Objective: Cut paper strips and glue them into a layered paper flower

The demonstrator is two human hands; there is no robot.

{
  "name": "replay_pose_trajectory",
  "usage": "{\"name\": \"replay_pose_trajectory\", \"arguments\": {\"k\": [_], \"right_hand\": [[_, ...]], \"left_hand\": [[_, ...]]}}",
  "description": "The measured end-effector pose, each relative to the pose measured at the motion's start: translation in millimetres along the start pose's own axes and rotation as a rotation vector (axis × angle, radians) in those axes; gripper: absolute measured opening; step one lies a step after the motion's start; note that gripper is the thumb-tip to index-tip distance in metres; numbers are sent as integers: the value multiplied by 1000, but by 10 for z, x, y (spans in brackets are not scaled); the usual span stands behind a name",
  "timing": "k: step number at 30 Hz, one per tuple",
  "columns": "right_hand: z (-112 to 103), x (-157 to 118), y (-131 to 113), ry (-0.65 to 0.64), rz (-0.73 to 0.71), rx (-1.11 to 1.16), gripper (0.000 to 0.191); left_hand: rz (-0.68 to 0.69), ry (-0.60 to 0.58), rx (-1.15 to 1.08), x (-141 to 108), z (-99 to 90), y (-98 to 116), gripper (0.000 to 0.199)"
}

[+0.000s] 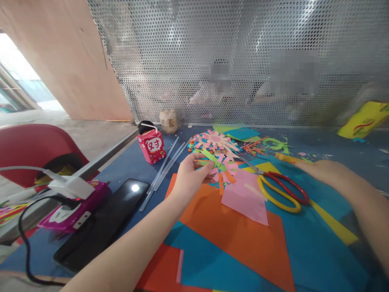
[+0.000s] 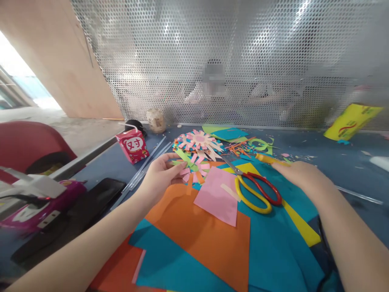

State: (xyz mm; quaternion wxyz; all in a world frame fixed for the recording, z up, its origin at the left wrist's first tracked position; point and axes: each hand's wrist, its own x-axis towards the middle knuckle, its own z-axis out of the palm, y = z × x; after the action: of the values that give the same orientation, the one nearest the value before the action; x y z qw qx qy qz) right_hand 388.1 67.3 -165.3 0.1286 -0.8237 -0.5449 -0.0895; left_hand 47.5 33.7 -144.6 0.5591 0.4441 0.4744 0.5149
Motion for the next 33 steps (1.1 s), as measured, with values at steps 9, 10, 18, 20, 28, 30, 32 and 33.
{"name": "replay_pose_trajectory", "arguments": {"k": [9, 10, 18, 20, 28, 30, 32, 33], "right_hand": [[-411, -663, -703, 725, -493, 203, 34], [-403, -728, -738, 768, -578, 192, 33], [-344, -904, -798, 891, -903, 84, 37], [-347, -912, -816, 903, -911, 73, 35], [-387, -974, -851, 891, -942, 79, 29], [-394, -978, -849, 893, -948, 72, 28], [-402, -977, -846, 890, -957, 71, 26], [-406, -977, -844, 894, -964, 70, 26]], "left_hand": [[-18, 20, -19, 13, -4, 11, 19], [-16, 22, -13, 16, -3, 18, 20], [-62, 44, 43, 16, 15, 42, 22], [-66, 45, 40, 16, 14, 45, 22], [-42, 18, 83, 40, -24, 11, 21], [-36, 12, 96, 41, -30, 5, 21], [-27, 6, 99, 41, -33, 6, 21], [-28, 8, 100, 41, -33, 9, 21]]}}
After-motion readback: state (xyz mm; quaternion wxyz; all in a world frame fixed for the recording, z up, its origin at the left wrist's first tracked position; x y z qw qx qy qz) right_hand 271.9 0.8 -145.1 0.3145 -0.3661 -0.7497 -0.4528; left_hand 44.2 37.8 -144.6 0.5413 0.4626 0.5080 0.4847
